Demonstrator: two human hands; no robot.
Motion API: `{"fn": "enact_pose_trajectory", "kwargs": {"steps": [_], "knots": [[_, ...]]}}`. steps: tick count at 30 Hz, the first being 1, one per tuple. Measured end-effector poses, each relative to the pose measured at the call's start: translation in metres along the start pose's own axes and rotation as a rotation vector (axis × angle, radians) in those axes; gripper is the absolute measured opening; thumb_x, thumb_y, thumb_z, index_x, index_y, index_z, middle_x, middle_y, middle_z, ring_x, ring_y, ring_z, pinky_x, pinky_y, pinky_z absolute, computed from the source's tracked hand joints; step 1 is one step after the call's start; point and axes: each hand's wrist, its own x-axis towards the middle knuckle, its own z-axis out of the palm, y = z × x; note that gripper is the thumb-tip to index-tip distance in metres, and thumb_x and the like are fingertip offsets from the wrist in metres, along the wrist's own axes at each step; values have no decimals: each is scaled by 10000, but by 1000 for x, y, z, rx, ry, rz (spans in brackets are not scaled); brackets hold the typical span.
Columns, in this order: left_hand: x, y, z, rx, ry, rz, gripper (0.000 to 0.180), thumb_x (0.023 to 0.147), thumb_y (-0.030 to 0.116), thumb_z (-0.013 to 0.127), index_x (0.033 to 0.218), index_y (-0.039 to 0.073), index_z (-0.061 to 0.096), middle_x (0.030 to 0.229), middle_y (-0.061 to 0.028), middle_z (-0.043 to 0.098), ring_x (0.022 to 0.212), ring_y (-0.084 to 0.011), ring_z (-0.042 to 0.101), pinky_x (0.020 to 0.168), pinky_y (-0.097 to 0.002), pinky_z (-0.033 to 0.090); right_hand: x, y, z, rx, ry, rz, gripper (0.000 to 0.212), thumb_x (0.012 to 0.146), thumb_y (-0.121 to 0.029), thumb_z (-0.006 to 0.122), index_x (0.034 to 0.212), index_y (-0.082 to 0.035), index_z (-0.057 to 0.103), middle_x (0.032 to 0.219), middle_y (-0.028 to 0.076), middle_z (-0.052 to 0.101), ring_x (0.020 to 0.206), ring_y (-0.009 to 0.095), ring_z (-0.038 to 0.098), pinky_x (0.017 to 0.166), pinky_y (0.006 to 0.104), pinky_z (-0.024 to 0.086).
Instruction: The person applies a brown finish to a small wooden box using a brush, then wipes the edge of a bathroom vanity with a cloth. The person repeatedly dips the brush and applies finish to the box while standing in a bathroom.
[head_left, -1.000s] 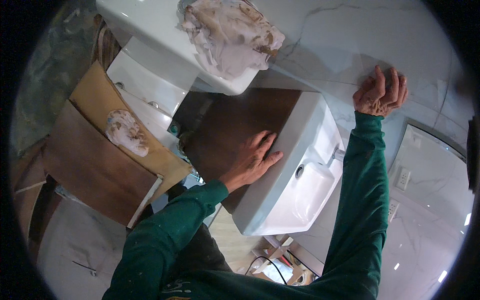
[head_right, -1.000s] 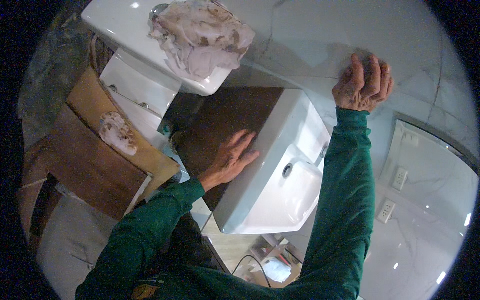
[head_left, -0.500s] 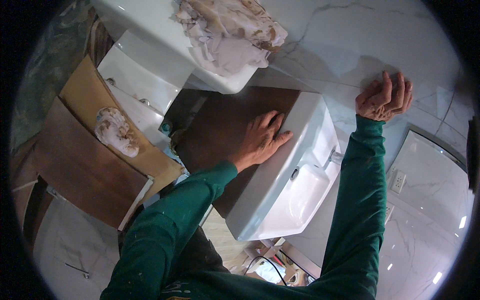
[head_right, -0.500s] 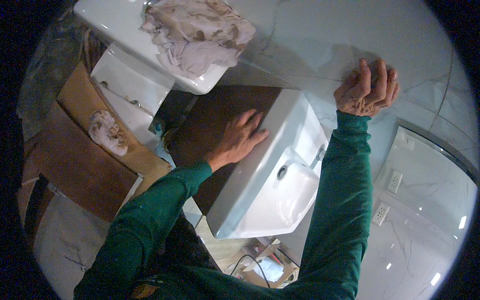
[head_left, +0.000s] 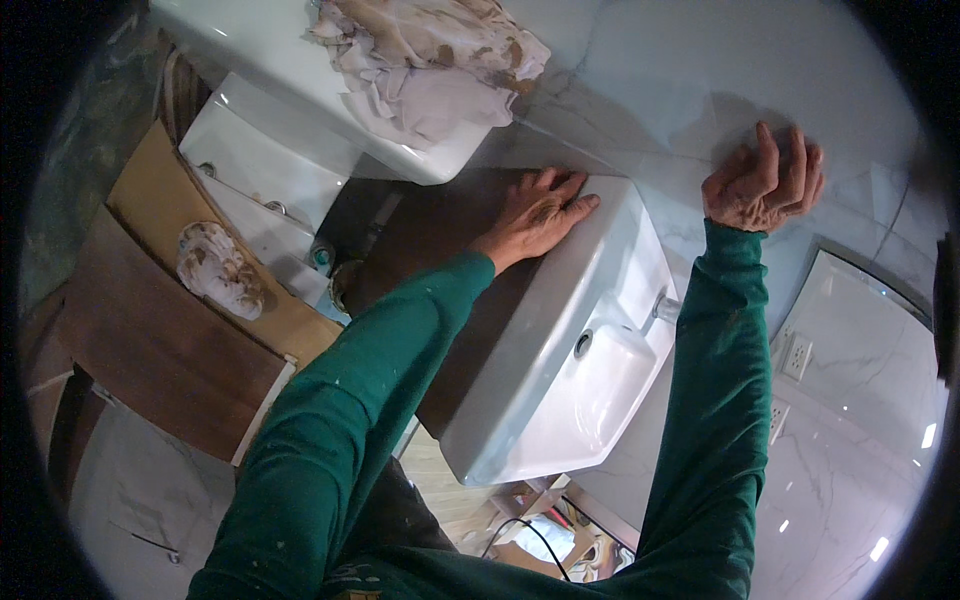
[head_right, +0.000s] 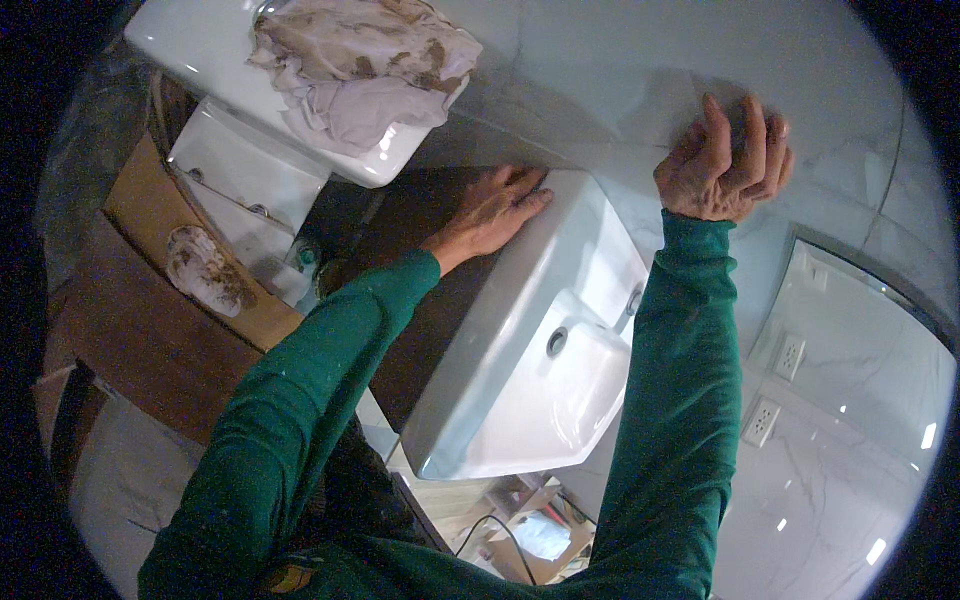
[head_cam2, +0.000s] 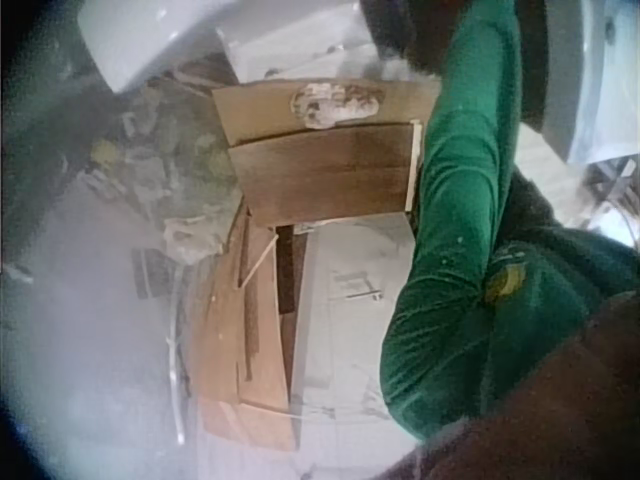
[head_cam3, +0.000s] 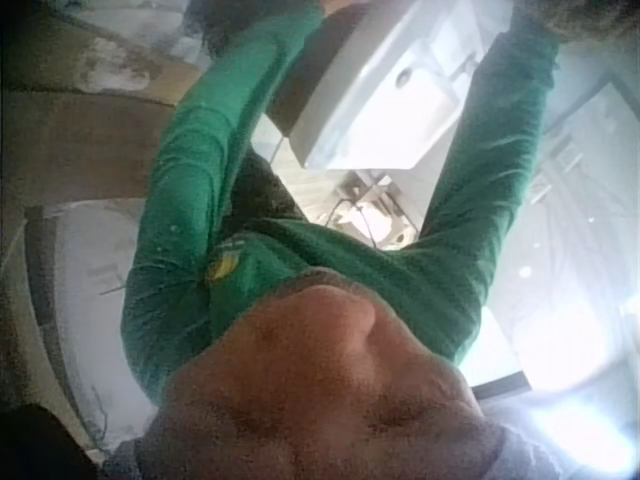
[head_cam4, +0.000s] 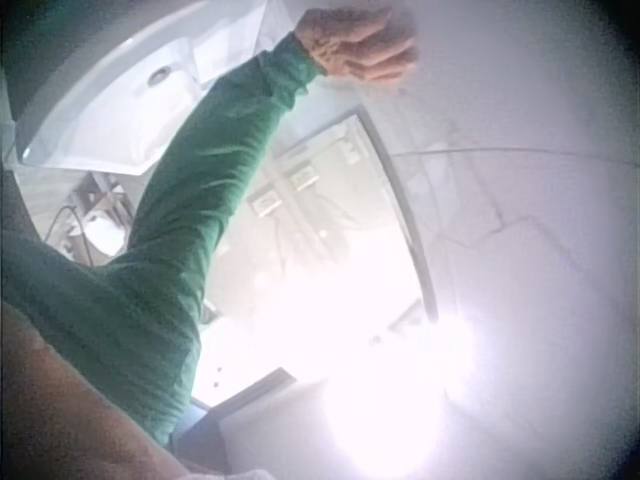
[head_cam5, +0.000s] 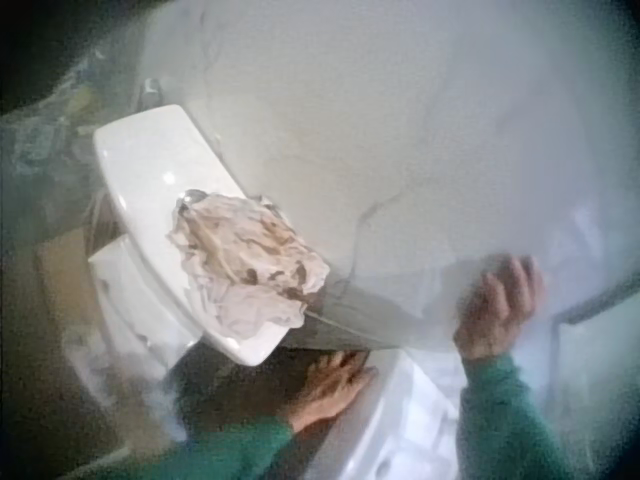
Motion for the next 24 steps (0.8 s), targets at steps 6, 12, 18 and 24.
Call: {"fn": "enact_pose_trajectory", "kwargs": {"steps": [6,12,18,24], "knots": [[-24,-13,1,-73,30,65,727,959,634,292,1417,100,475,1466,-151,392,1327,-369,365,1112,-513,252,-1,-2,-1,5,-14,28,299,901,-148,592,1195,-204,591,1316,74,499,1283,298,398,1042,471,315],[-89,-20,-3,-54,-3,60,684,983,588,300,1414,90,483,1512,-161,357,1388,-348,324,1159,-474,209,0,-1,-3,4,-30,21,309,889,-154,594,1193,-207,600,1309,62,509,1269,300,414,1043,473,313],[-140,-18,-5,-105,24,63,648,997,570,301,1359,95,555,1501,-136,392,1384,-336,328,1165,-491,165,0,-2,-2,-16,-18,13,309,882,-172,577,1189,-198,610,1297,70,518,1242,304,437,1028,482,331],[-182,-25,-2,-135,24,59,547,1011,480,374,1319,85,594,1496,-131,405,1362,-333,371,1159,-490,181,0,2,-1,-26,-10,-18,315,876,-172,577,1189,-195,611,1278,70,518,1214,314,452,1013,488,342]]}}
